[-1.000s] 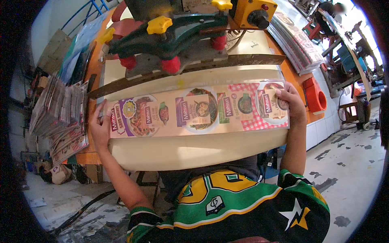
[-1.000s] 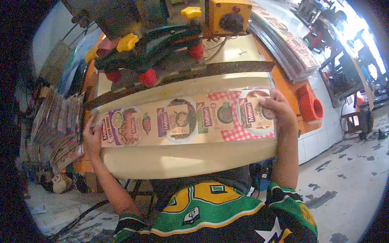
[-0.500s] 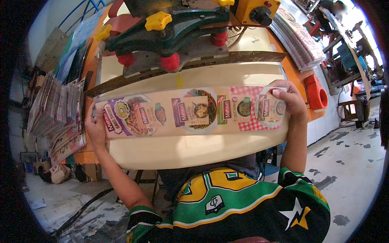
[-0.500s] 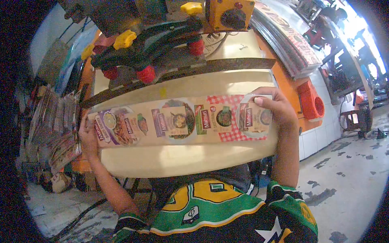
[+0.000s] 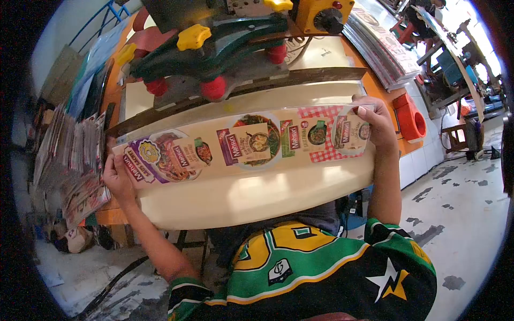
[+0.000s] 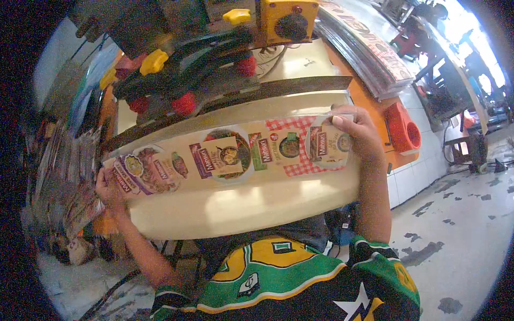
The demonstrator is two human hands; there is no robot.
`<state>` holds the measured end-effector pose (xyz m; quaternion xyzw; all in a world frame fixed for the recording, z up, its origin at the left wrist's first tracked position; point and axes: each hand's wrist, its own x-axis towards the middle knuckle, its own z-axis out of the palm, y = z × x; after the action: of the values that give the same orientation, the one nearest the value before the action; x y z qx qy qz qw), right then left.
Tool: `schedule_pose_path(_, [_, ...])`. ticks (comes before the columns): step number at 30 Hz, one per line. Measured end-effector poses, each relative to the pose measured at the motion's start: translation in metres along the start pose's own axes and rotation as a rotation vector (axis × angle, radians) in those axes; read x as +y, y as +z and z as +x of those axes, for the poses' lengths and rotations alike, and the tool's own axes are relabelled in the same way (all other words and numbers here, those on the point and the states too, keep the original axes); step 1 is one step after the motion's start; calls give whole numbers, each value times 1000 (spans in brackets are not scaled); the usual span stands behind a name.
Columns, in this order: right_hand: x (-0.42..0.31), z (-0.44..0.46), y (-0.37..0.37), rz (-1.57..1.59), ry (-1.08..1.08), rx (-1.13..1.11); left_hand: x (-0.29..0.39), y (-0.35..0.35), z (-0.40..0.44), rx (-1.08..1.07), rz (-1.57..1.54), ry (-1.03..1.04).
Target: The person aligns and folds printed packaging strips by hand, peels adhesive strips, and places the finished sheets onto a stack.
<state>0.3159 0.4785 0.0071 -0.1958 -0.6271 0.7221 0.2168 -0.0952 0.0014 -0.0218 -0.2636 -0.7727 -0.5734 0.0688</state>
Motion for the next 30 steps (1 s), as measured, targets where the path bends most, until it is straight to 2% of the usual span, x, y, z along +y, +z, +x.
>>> schedule_pose_path(7, [6,7,-1,15,-139,-17,-9,7,-1,57,-171,-41])
schedule_pose_path(11, [4,8,0,-2,-185,-5,-16,1,-1,71,-85,42])
schedule_pose_path(17, [1,3,3,66,-219,-34,-10,-3,-1,55,-115,41])
schedule_pose_path(19, [1,1,2,59,-189,-16,-13,-6,0,92,20,144])
schedule_pose_path(23, [7,4,-4,44,-240,-18,-22,-14,0,95,42,133])
schedule_pose_path(25, [6,3,-3,58,-244,-16,-16,-14,1,35,14,172])
schedule_pose_path(30, [6,3,1,63,-274,85,1,-7,-6,42,63,182])
